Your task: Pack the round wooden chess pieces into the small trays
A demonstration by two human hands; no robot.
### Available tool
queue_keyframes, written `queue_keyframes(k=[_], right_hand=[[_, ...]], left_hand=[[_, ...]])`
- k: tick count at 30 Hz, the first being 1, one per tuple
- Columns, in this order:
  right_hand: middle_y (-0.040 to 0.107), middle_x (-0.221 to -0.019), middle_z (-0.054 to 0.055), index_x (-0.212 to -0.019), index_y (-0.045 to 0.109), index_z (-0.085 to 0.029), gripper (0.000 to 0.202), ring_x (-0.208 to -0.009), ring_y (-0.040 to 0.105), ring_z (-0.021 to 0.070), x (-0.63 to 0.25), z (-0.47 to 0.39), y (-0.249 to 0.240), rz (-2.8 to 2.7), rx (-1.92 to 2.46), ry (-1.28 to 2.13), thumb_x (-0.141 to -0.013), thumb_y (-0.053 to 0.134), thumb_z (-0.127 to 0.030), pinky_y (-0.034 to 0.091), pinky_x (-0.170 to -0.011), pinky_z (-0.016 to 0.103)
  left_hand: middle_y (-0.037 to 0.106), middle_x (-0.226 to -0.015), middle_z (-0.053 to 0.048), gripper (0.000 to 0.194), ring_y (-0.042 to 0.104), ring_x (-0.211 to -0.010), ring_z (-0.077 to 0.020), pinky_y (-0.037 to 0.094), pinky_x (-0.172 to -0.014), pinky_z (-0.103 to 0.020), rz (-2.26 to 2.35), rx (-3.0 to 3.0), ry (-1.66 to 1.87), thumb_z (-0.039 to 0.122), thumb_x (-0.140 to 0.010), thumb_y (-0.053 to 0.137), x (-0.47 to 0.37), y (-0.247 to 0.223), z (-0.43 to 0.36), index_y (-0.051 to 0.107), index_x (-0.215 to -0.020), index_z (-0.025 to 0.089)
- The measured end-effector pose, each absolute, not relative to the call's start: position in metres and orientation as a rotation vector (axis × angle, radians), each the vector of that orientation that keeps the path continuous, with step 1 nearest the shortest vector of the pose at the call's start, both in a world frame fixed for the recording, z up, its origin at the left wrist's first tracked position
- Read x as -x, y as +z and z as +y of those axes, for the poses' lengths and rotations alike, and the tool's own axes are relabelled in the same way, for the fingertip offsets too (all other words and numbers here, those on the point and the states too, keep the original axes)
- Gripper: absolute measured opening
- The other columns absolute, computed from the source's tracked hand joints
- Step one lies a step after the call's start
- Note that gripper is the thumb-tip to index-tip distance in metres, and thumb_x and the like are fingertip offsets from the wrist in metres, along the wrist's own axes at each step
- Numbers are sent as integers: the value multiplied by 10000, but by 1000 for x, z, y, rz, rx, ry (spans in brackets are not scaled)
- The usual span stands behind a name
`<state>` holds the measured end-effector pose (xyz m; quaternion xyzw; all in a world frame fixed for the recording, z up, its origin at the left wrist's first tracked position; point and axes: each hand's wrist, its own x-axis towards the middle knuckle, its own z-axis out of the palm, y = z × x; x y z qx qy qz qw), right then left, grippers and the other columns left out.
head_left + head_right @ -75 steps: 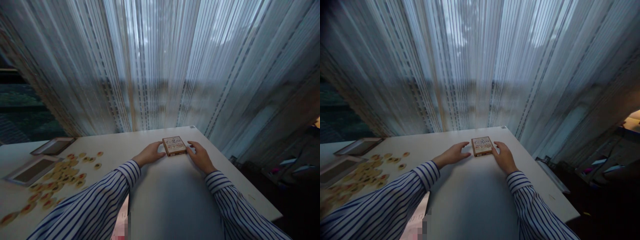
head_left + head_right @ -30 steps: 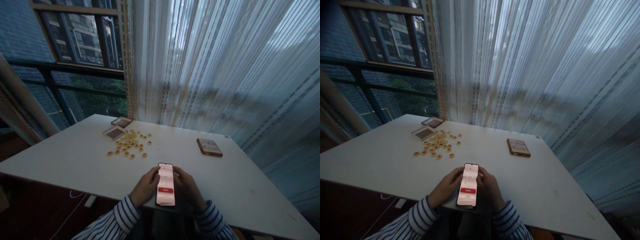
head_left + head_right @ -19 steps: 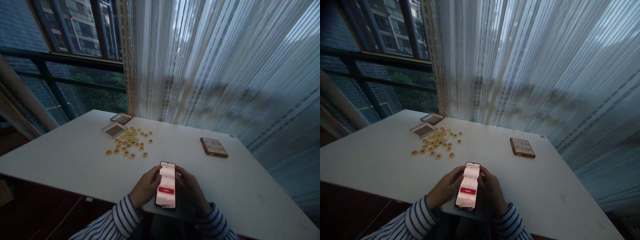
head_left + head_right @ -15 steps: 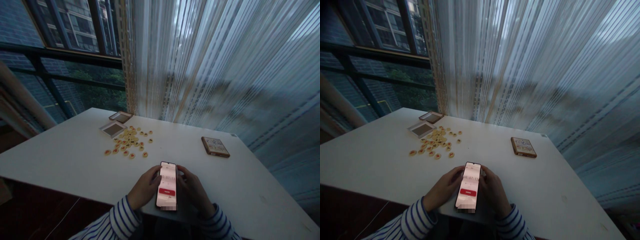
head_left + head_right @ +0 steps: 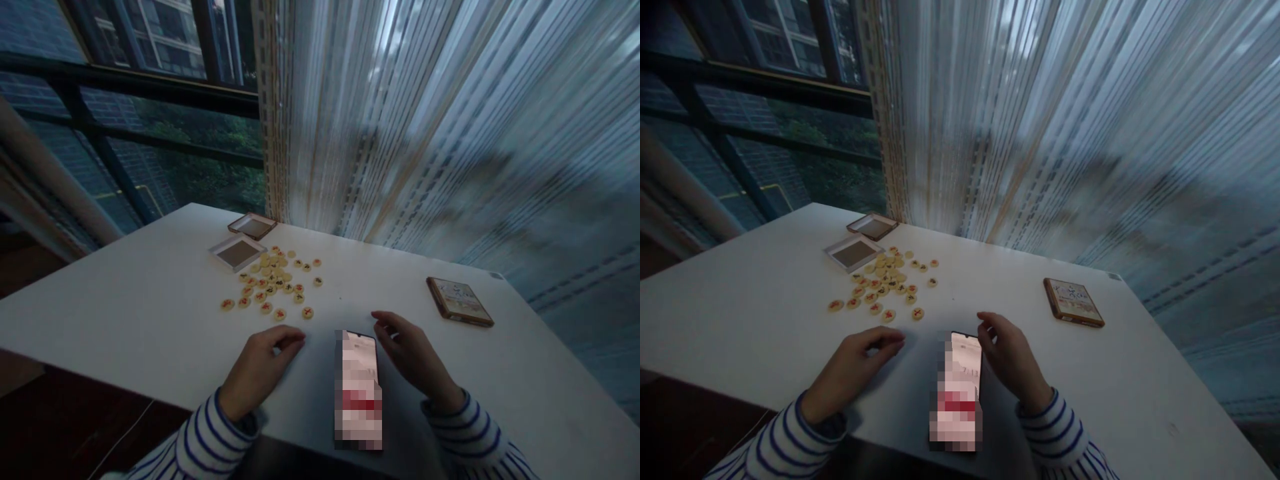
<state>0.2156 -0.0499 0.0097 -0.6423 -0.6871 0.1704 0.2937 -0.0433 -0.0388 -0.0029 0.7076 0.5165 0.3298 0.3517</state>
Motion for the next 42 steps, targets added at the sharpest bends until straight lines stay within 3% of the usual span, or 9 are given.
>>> queue_keyframes(k=[8, 13, 20, 22, 26, 29, 33, 37, 42], right_hand=[[660, -754, 47, -996, 612, -169, 273, -636, 595, 140, -177, -6, 23, -2070, 1540, 455, -823, 424, -265, 461, -604, 258], [674, -779, 52, -986, 624, -163, 271, -613, 579, 132, -147, 20, 28, -2182, 1462, 470, -809, 433, -236, 443, -595, 252], [685, -844, 59, -982, 649, -157, 277, -702, 595, 144, -105, 52, 38, -2289, 1452, 587, -781, 464, -206, 429, -661, 247], [687, -829, 62, -996, 651, -151, 293, -703, 599, 149, -95, 62, 39, -2287, 1489, 612, -779, 463, -209, 426, -656, 246], [688, -779, 46, -971, 669, -155, 291, -686, 603, 150, -80, 84, 39, -2317, 1478, 604, -785, 454, -214, 420, -645, 239], [690, -779, 32, -929, 680, -173, 277, -710, 606, 149, -70, 100, 40, -2358, 1463, 569, -794, 438, -195, 410, -649, 233], [689, -776, 45, -815, 689, -169, 273, -701, 593, 147, -59, 123, 41, -2409, 1474, 519, -811, 418, -197, 386, -626, 226], [681, -734, 61, -754, 684, -161, 293, -658, 580, 143, -45, 148, 38, -2456, 1535, 434, -819, 401, -199, 359, -597, 225], [695, -827, 102, -804, 690, -151, 301, -747, 609, 170, -25, 176, 32, -2480, 1634, 309, -829, 398, -216, 375, -645, 240]], left_hand=[[716, -826, -38, 278, 651, -709, -171, 512, -694, -297, 1400, -1742, 972, 376, -800, 491, 78, 8, -23, 680, -919, 211], [699, -753, -48, 333, 640, -677, -177, 507, -632, -282, 1583, -1801, 1036, 379, -811, 439, 100, 17, -11, 660, -957, 177], [686, -704, -35, 411, 638, -673, -189, 497, -673, -295, 1787, -1809, 950, 408, -822, 379, 143, 14, 14, 612, -1052, 161], [691, -766, -52, 430, 643, -722, -195, 497, -715, -306, 1833, -1826, 928, 392, -815, 370, 151, 10, 22, 600, -1088, 153], [616, -1123, -133, 510, 618, -924, -225, 497, -775, -326, 1900, -1905, 924, 380, -752, 403, 162, 4, 37, 583, -1140, 103], [563, -1235, -138, 504, 572, -1044, -261, 471, -829, -339, 2014, -1903, 848, 457, -762, 411, 170, 5, 50, 645, -1055, 120], [711, -923, -113, 507, 638, -904, -254, 457, -791, -318, 2196, -1749, 654, 431, -864, 267, 180, 9, 74, 701, -874, 168], [675, -1053, -143, 446, 615, -980, -247, 432, -820, -317, 2276, -1703, 665, 291, -860, 303, 186, 5, 103, 546, -1191, 117], [678, -992, -189, 467, 629, -920, -277, 442, -721, -316, 2293, -1697, 638, 375, -870, 289, 185, -6, 120, 646, -1018, 113]])
